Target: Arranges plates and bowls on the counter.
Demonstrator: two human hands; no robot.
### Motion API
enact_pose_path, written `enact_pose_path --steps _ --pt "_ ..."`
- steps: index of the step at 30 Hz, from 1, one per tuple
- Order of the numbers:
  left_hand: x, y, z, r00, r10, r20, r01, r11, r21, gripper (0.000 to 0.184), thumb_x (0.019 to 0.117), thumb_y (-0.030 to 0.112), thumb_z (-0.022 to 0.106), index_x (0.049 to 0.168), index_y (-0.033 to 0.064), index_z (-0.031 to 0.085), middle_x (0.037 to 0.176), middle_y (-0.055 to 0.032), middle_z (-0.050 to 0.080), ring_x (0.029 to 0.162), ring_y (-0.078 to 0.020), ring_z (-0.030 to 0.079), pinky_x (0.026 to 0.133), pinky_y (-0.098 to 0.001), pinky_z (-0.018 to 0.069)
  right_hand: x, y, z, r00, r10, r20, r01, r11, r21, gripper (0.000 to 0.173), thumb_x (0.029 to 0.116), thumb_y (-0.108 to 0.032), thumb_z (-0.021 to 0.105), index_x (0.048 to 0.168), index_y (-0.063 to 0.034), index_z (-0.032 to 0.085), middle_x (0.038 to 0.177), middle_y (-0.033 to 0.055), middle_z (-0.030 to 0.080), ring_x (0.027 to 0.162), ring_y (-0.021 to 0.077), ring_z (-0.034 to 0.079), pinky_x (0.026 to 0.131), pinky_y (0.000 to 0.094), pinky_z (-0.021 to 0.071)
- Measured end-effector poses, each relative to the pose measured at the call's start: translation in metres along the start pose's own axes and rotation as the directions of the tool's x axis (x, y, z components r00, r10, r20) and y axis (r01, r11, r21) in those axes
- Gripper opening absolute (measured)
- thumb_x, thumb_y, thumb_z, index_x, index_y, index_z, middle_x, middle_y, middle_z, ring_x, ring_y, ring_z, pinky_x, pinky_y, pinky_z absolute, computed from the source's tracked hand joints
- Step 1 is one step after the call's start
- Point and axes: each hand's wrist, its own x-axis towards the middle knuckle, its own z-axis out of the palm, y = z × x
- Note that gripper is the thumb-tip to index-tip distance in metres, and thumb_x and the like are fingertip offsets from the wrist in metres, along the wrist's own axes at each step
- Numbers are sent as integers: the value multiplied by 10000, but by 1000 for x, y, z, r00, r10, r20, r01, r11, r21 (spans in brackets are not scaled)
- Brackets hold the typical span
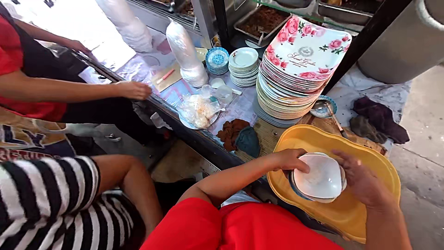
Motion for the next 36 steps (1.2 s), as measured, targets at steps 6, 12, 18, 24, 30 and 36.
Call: enact_pose_path --steps 6,12,18,24,30,36 --pt "-21 -1 -27 992 14 -123 -50 955 -292 554 954 35 630 1471 78 437 1109 -135 668 863 -169 688 698 -315 591 32 25 19 988 143 49 -53 627 -777 488 983 -72 622 1419 113 506 1386 360 549 1340 503 504 1129 641 376" --pt "-47 -5 -57 960 35 -278 -109 961 -253 563 954 32 632 1480 51 435 1140 -140 664 913 -151 675 776 -301 576 50 30 70 858 514 5 -207 354 -912 1188 841 -492 819 1636 -2 85 1617 431 -17 1456 660 140 1147 684 304" --pt "-63 -28 -75 921 74 -383 -182 950 -254 540 947 31 596 1463 57 439 1092 -124 681 853 -150 681 732 -305 584 47 35 72 863 503 -54 -252 335 -908 1238 801 -491 856 1664 -141 41 1628 409 -27 1455 653 157 1111 662 378" --pt "-93 -40 -86 834 40 -550 -269 901 -341 403 947 20 566 1347 61 536 976 -95 717 747 -134 704 626 -257 585 46 33 74 871 486 -66 -262 348 -900 1230 794 -480 868 1662 -124 72 1621 419 15 1437 656 208 1091 668 402" --pt "-144 -47 -107 609 -44 -792 -444 809 -386 298 981 48 538 1277 71 538 960 -95 719 783 -176 723 663 -323 615 45 33 73 881 471 -44 -221 328 -918 1212 803 -504 853 1659 -121 86 1613 431 22 1424 668 223 1076 674 412" --pt "-172 -45 -146 338 -138 -931 -543 779 -313 371 1000 101 555 1363 70 485 1065 -143 693 856 -235 714 698 -397 614 46 34 75 871 488 -60 -220 277 -935 1248 794 -525 854 1661 -129 48 1616 421 22 1422 650 252 1078 626 436"
